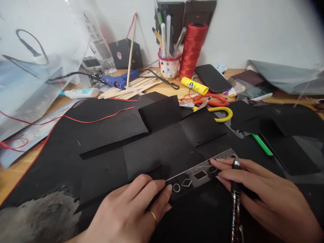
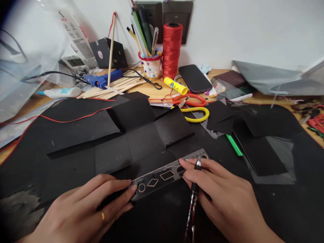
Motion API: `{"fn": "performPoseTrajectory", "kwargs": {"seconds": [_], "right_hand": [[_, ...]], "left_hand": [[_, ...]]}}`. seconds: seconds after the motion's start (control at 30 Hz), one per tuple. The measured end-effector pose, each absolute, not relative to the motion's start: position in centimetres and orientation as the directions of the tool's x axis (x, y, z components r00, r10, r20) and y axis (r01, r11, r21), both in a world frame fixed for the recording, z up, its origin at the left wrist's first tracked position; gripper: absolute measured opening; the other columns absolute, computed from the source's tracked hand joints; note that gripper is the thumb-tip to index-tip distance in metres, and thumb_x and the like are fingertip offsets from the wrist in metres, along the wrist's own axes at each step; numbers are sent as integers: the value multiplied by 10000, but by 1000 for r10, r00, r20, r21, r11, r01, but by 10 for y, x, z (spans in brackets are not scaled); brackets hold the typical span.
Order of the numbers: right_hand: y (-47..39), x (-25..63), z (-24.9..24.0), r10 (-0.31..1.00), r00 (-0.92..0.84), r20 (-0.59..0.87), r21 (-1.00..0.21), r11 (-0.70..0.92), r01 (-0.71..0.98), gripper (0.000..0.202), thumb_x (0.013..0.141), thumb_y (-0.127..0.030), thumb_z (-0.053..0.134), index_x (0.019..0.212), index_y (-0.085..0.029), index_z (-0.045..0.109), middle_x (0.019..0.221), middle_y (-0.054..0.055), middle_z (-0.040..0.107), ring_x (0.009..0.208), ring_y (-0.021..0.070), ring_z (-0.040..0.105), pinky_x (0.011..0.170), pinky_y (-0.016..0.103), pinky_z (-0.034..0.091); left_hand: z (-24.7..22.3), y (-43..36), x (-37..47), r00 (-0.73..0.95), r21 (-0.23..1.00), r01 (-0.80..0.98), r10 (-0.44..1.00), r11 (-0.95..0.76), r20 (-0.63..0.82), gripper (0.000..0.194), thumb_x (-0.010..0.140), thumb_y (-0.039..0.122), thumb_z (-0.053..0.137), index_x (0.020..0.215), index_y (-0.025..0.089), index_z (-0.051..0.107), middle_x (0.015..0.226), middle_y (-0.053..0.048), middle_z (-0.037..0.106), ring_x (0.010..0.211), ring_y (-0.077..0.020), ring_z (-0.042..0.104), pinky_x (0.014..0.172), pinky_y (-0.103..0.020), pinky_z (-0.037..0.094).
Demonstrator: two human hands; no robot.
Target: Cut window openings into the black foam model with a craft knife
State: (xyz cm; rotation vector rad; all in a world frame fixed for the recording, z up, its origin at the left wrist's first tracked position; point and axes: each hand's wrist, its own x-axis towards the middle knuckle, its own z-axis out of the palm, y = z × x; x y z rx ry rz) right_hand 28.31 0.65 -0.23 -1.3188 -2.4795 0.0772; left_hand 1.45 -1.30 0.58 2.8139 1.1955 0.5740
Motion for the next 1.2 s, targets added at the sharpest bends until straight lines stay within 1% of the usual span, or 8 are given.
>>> {"fn": "performPoseTrajectory", "kwargs": {"seconds": [0.23,0.43,0.57,0.7,0.83,0.93,1.1,1.2], "right_hand": [[5,287,-8,839,-503,207,-181,538,823,251,790,-161,469,950,-297,607,1066,-94,642,945,138,614,767,215,518],[2,292,-13,851,-479,216,-275,524,806,236,794,-176,474,970,-288,583,1102,-89,624,1003,133,574,744,220,504],[1,292,-13,835,-498,234,-275,548,790,243,780,-170,495,988,-269,574,1109,-83,621,1044,135,543,779,223,490],[3,290,-13,822,-504,265,-264,564,782,258,754,-141,530,974,-266,579,1096,-98,627,1020,114,556,778,188,483],[4,289,-12,814,-517,265,-229,574,786,215,775,-151,509,938,-260,597,1077,-107,635,991,95,572,813,171,470],[4,289,-9,808,-526,265,-202,580,789,210,788,-152,488,931,-247,610,1070,-94,641,983,97,577,826,182,468],[4,287,-6,821,-508,259,-239,564,790,236,780,-135,490,945,-247,615,1061,-94,646,1024,106,555,850,202,462],[4,286,-6,820,-502,273,-248,564,788,236,782,-138,488,945,-245,621,1047,-92,653,1014,112,560,836,208,468]], "left_hand": [[2,-20,13,627,109,717,705,-689,332,218,879,198,448,917,202,663,900,-10,666,771,-157,605,558,-230,544],[-12,-27,7,632,24,692,622,-721,462,155,823,168,526,908,205,651,987,-14,652,853,-161,591,618,-214,535],[-14,-28,5,663,-18,675,595,-738,454,194,838,170,486,945,196,646,1019,-32,641,852,-165,587,614,-218,538],[-8,-27,5,714,-38,656,603,-754,356,263,871,148,402,986,196,634,1031,-29,641,859,-160,590,624,-210,541],[-11,-28,4,706,-60,655,582,-753,403,245,850,130,435,983,196,630,1053,-28,630,847,-175,586,567,-219,527],[-17,-29,3,697,-67,660,578,-748,425,243,845,139,449,1011,199,617,1100,-29,604,872,-178,574,572,-222,519],[-19,-29,2,693,-60,660,575,-749,435,263,857,123,418,1014,201,615,1116,-31,590,869,-188,567,552,-252,503],[-18,-28,0,721,-74,639,562,-766,405,324,889,117,327,1036,195,605,1125,-49,581,859,-198,569,540,-274,497]]}}
